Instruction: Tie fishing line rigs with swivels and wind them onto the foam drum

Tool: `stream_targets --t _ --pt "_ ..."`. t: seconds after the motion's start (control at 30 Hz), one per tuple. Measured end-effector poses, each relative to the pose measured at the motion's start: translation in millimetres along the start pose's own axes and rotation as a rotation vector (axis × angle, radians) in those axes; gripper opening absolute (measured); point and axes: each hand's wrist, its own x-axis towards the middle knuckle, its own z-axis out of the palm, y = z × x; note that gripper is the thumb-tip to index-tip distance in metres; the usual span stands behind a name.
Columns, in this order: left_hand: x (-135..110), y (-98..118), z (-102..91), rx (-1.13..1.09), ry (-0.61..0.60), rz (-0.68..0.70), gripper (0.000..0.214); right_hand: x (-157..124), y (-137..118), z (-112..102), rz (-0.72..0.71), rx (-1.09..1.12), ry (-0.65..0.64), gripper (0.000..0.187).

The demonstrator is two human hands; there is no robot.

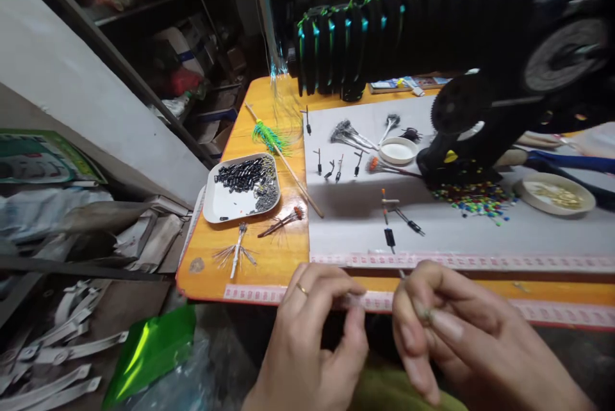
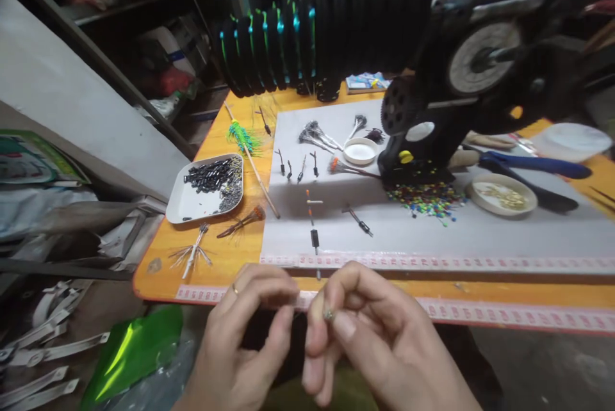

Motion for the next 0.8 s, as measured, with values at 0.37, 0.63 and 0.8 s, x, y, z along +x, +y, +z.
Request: stream_targets --t 0.37,0.63,0.8 --pt "33 33 38.8 -1.257 -0.043 -0.496 0.022 -20 1 -12 -0.072 -0.218 0.009 0.039" --pt "23 31 46.1 -1.204 -0.053 -0.539 0.031 -21 -4 -18 -0.127 -0.265 0.041 0.038" --pt "9 26 44.7 -0.827 0.014 -0.367 0.017 -22 3 -28 -0.042 -0.298 0.045 0.035"
